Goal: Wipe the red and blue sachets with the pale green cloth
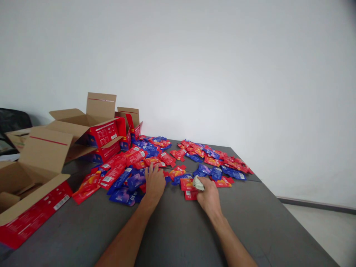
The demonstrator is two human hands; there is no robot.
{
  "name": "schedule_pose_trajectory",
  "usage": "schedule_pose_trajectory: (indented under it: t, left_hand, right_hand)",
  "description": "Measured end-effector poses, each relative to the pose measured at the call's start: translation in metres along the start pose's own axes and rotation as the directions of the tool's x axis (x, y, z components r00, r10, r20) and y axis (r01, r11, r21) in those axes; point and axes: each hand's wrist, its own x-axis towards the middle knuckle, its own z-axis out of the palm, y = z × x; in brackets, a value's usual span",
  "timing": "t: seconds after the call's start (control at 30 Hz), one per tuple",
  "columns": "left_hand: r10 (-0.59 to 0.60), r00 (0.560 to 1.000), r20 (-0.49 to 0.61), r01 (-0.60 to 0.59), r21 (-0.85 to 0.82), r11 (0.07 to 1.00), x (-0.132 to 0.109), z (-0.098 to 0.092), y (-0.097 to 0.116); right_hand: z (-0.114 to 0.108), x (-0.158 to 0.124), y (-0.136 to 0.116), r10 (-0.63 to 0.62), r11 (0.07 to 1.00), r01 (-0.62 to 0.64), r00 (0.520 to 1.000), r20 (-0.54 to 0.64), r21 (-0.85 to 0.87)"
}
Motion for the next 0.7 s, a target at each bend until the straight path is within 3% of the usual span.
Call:
schedule_pose_trajectory:
  t: [0.1,0.2,0.3,0.4,0.53,0.63,0.7]
  left_hand:
    - [0.140,0.976,0.165,-0.082,-0.315,0.945,-0.003,0.022,0.022]
    - [0.124,0.975,0.185,-0.009,-0.524,0.852,-0.011,0.041,0.036]
    - [0.100,0.974,0.202,0.042,-0.597,0.801,-0.017,0.050,0.038]
    - [0.074,0.973,0.221,0.073,-0.590,0.804,-0.018,0.049,0.037]
    - [0.139,0.971,0.195,0.001,-0.583,0.813,-0.012,0.042,0.037]
    - [0.040,0.974,0.224,0.112,-0.626,0.771,-0.006,0.035,0.036]
    - [-0.048,0.960,0.276,0.236,-0.707,0.667,-0.003,0.029,0.034]
  right_hand:
    - [0.002,0.000,-0.001,-0.008,1.000,0.008,1.000,0.017,0.006]
    - [0.003,-0.001,-0.004,-0.048,0.999,0.048,0.998,0.028,0.024]
    - [0.005,-0.002,-0.007,-0.060,0.998,0.059,0.997,0.047,0.034]
    - [0.006,-0.004,-0.009,-0.040,0.998,0.037,0.997,0.062,0.044]
    - [0.005,-0.003,-0.013,-0.015,0.998,0.009,0.995,0.095,0.064]
    - [0.002,-0.002,-0.018,-0.008,0.995,0.000,0.996,0.086,0.096]
    - [-0.001,-0.001,-0.022,-0.036,0.991,0.029,0.998,0.051,0.132]
